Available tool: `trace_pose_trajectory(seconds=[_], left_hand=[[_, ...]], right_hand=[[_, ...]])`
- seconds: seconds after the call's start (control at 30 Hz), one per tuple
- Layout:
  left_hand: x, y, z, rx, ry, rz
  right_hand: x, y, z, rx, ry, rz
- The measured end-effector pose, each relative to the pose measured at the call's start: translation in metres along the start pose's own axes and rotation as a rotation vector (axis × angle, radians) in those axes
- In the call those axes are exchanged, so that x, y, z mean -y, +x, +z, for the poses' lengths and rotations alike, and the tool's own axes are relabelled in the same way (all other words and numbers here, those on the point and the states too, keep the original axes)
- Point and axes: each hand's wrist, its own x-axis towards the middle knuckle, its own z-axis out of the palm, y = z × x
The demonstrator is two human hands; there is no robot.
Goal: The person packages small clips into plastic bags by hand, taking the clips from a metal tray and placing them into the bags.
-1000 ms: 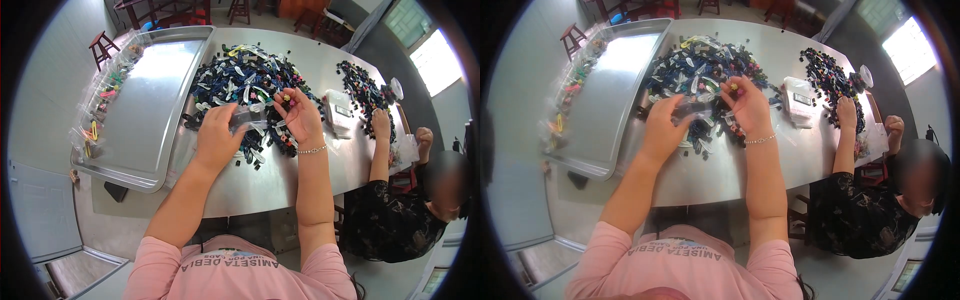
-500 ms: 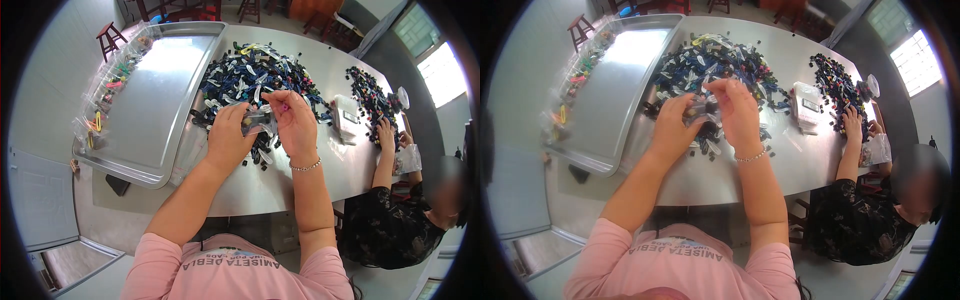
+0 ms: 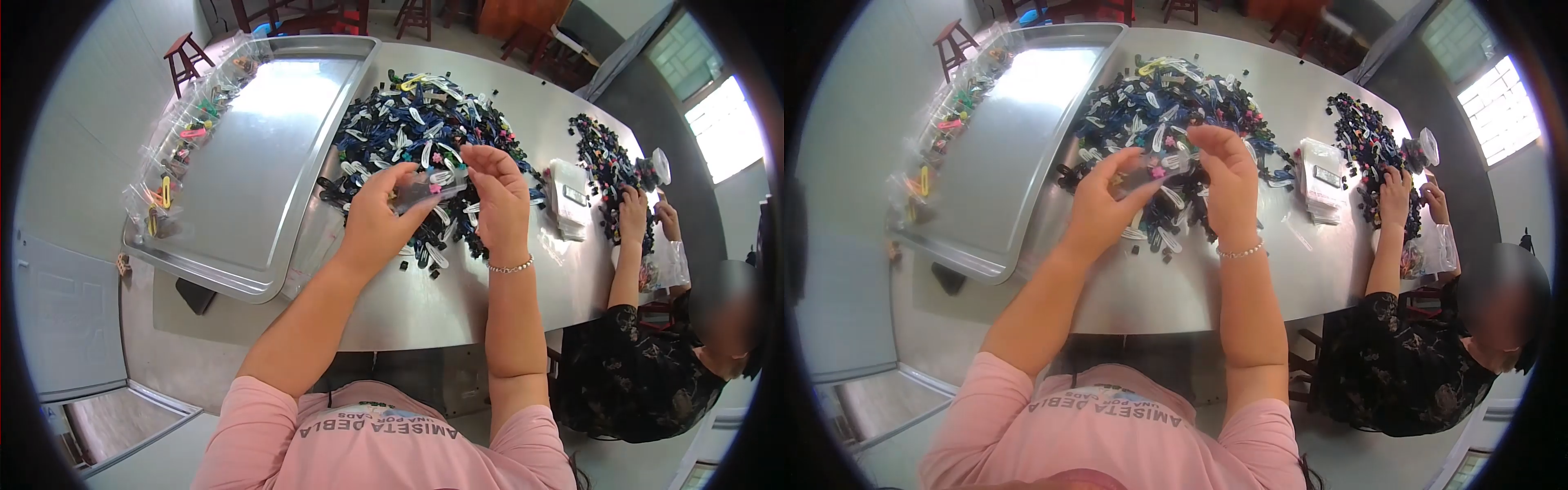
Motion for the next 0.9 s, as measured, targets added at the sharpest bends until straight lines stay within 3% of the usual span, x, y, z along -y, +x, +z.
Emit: trace_pose_trajectory(seconds=[0.07, 0.1, 0.17, 0.2, 0.27, 0.3, 0.43, 0.53, 0.6, 0.63, 0.7, 0.83, 0.9], left_hand=[[0.001, 0.004, -0.002, 0.172, -0.681, -0.199], [0.0, 0.005, -0.005, 0.167, -0.677, -0.199], [-0.002, 0.007, -0.012, 0.378, -1.061, -0.369], [-0.001, 0.006, -0.013, 0.375, -1.057, -0.372], [0.005, 0.005, -0.012, 0.534, -1.209, -0.412], [0.006, 0.006, -0.011, 0.587, -1.259, -0.414], [0.002, 0.004, -0.011, 0.563, -1.174, -0.447], [0.001, 0.005, -0.009, 0.391, -0.99, -0.485], [0.004, 0.008, -0.004, 0.217, -0.681, -0.428], [0.008, 0.008, -0.002, 0.214, -0.679, -0.429], [0.014, 0.007, 0.001, 0.133, -0.553, -0.233], [0.013, 0.004, 0.002, 0.117, -0.419, -0.182], [0.007, 0.003, 0.001, 0.1, -0.405, -0.156]], right_hand=[[-0.003, 0.003, -0.005, 0.071, 0.058, 0.051], [0.001, 0.002, 0.0, 0.076, 0.062, 0.052], [0.01, -0.004, 0.009, 0.234, 0.161, 0.049], [0.011, -0.005, 0.009, 0.236, 0.166, 0.052], [0.012, -0.006, 0.006, 0.396, 0.046, 0.182], [0.008, -0.007, 0.007, 0.355, 0.01, 0.228], [0.009, -0.005, 0.003, 0.334, -0.078, 0.216], [0.002, -0.004, 0.001, 0.26, 0.074, 0.078], [0.001, -0.002, -0.002, -0.021, -0.533, 0.011], [0.003, -0.001, -0.004, -0.019, -0.53, 0.011], [0.007, 0.0, -0.007, 0.089, -0.224, 0.117], [0.007, -0.002, -0.006, 0.116, -0.359, 0.113], [0.007, -0.002, -0.005, 0.23, -0.332, 0.06]])
